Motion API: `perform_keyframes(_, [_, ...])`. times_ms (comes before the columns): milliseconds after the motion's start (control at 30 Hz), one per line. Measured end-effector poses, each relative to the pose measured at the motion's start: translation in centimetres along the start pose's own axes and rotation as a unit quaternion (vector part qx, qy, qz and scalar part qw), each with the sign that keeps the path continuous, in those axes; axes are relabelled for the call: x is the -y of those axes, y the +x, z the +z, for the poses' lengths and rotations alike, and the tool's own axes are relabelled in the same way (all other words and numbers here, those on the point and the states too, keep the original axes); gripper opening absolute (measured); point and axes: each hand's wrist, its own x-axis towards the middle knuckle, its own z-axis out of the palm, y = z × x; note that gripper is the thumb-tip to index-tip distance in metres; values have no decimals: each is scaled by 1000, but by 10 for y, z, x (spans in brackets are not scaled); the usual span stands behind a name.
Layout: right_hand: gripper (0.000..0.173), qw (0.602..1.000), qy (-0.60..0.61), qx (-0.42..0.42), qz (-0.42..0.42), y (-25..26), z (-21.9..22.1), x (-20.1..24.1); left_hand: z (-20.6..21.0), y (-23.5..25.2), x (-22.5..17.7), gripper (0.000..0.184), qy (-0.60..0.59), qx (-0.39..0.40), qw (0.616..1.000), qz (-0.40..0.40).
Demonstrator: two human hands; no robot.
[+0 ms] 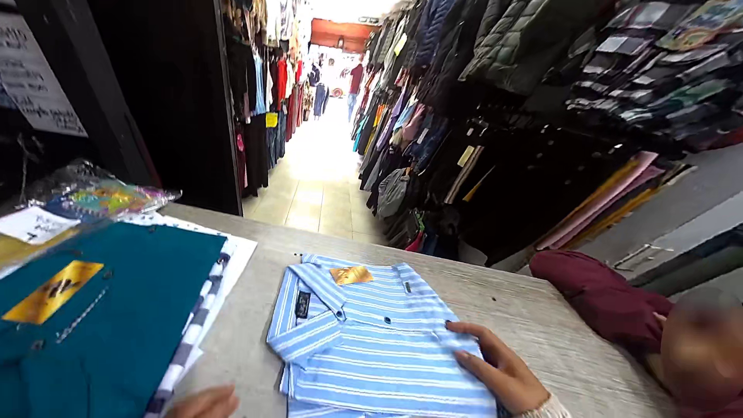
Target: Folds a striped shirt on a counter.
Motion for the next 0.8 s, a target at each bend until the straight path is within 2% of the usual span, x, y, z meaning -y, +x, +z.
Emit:
perform_keyframes(100, [39,996,-31,-72,-44,-37,-10,-34,16,-3,-12,16,-26,64,994,-84])
perform_keyframes(167, [36,988,-52,-133,-53,-49,-5,-40,28,-4,-11,27,-75,100,983,-136])
perform_keyframes(267, [35,983,-68,-163,-46,-58,-3,-38,49,-1,-10,44,-129,161,958,-197])
perform_keyframes(333, [37,987,-73,-140,-37,-55,-4,-34,57,17,-15,53,-150,199,939,-236])
perform_keyframes(433, [45,992,-115,-54,-22,-45,-25,-42,69,25,-16,58,-156,207,932,-253])
perform_keyframes(500, [50,986,-160,-4,-42,-25,-37,-32,73,27,-15,58,-158,200,935,-247])
perform_keyframes(567, [56,977,-191,38,-91,8,-43,-28,77,25,-11,58,-150,168,947,-228])
perform_keyframes(633, [57,968,-212,80,-105,45,-41,-24,82,16,-7,59,-126,128,964,-198])
perform_keyframes(733, [56,962,-238,121,-65,102,-27,-13,71,10,-16,56,-102,137,965,-201])
perform_keyframes(800, [59,964,-235,113,-47,131,-8,-15,64,2,-23,47,-84,136,971,-178])
